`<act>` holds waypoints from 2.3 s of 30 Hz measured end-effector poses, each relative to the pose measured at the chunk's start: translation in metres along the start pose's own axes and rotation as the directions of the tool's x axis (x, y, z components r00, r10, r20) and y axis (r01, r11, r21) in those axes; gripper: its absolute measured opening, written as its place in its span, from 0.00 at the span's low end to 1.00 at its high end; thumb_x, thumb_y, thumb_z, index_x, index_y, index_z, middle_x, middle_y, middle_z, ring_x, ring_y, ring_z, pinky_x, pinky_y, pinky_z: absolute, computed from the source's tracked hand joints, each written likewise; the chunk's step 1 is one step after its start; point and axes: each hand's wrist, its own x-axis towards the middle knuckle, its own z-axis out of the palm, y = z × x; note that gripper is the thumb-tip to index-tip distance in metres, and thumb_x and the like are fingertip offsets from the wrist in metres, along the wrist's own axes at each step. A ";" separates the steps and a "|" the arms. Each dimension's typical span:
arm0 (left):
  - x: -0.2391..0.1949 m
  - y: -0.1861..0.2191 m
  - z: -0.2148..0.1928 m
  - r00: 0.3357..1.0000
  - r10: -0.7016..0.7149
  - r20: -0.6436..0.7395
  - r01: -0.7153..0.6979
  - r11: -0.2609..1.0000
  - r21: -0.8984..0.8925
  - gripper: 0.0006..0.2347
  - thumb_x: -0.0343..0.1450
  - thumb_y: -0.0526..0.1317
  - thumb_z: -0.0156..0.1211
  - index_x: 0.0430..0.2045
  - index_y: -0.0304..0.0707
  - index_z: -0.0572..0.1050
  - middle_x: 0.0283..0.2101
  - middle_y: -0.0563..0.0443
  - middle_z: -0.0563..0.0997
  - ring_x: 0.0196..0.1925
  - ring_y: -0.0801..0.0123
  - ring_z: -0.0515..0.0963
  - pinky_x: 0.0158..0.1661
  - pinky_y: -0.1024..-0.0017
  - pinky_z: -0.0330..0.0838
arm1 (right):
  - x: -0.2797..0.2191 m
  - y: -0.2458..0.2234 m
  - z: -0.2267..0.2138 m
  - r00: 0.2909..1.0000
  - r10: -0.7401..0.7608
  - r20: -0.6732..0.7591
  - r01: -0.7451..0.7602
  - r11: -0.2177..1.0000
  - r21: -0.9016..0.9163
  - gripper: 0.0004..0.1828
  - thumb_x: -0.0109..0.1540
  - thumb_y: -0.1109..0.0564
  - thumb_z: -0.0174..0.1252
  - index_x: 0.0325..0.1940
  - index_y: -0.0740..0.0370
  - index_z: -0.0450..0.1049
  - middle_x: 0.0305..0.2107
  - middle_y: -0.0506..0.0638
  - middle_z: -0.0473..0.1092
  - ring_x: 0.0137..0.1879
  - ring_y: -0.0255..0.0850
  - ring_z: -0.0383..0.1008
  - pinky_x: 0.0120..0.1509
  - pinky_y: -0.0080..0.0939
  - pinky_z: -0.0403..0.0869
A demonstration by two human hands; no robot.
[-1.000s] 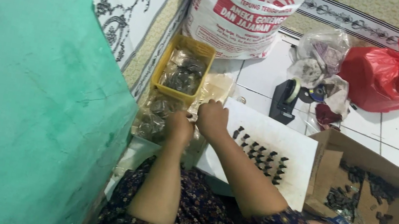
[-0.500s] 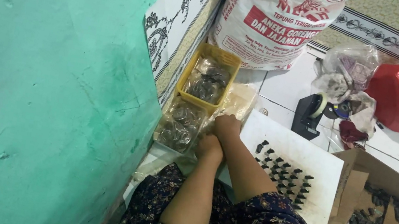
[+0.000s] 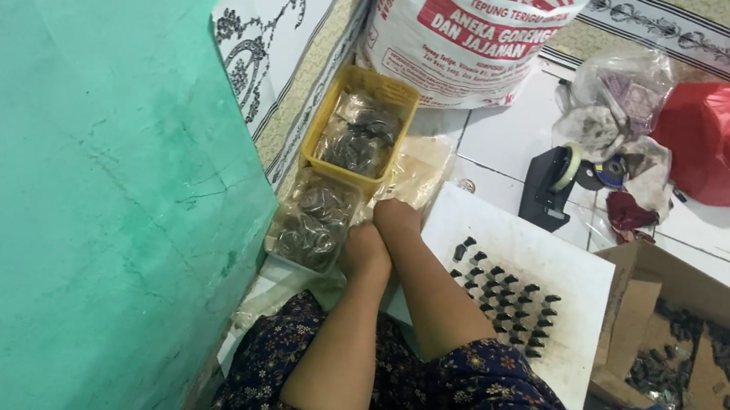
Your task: The person sits on the floor and picks small black hardware pieces from a cardboard box, placing them in rows on a white foam board. After arranging the pieces, the person gathers them and places them into a clear plastic bag.
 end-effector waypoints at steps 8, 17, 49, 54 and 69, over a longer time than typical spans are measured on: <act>-0.007 0.001 -0.023 0.996 0.002 -0.089 -0.001 1.000 0.012 0.09 0.76 0.34 0.51 0.47 0.33 0.77 0.41 0.37 0.84 0.44 0.50 0.86 0.44 0.53 0.80 | -0.053 -0.030 -0.046 0.995 0.095 -0.039 -0.085 0.974 0.208 0.17 0.63 0.53 0.56 0.45 0.69 0.81 0.41 0.66 0.78 0.54 0.61 0.79 0.57 0.61 0.77; -0.032 0.010 -0.061 0.999 0.010 -0.042 -0.013 0.996 -0.083 0.26 0.69 0.35 0.64 0.64 0.44 0.67 0.50 0.39 0.82 0.54 0.47 0.81 0.53 0.50 0.75 | -0.074 -0.037 -0.063 0.968 0.245 -0.057 -0.209 0.909 0.360 0.17 0.61 0.53 0.57 0.44 0.71 0.81 0.39 0.64 0.78 0.54 0.60 0.79 0.55 0.60 0.77; -0.091 0.013 -0.104 0.925 0.257 -0.280 -0.377 0.534 -0.757 0.09 0.62 0.33 0.79 0.33 0.35 0.85 0.31 0.43 0.85 0.36 0.67 0.81 0.40 0.69 0.77 | -0.249 0.009 -0.102 0.939 0.293 -0.183 0.091 0.300 0.950 0.22 0.65 0.39 0.59 0.43 0.60 0.82 0.26 0.56 0.79 0.25 0.41 0.76 0.17 0.33 0.70; -0.144 0.019 -0.087 0.637 0.551 -0.539 -0.770 0.492 -0.408 0.07 0.59 0.28 0.76 0.19 0.43 0.84 0.25 0.48 0.85 0.31 0.58 0.85 0.36 0.67 0.78 | -0.297 0.040 -0.125 0.927 0.311 -0.210 0.235 -0.044 0.971 0.20 0.62 0.44 0.66 0.46 0.62 0.81 0.25 0.52 0.75 0.28 0.38 0.76 0.26 0.34 0.78; -0.263 0.025 -0.051 0.791 0.574 0.213 -0.385 0.737 -0.556 0.12 0.65 0.48 0.75 0.21 0.39 0.81 0.20 0.48 0.82 0.27 0.67 0.82 0.31 0.72 0.73 | -0.413 0.103 -0.078 0.965 0.223 -0.136 0.102 0.159 0.982 0.06 0.55 0.66 0.68 0.31 0.74 0.78 0.21 0.57 0.70 0.26 0.41 0.69 0.29 0.35 0.71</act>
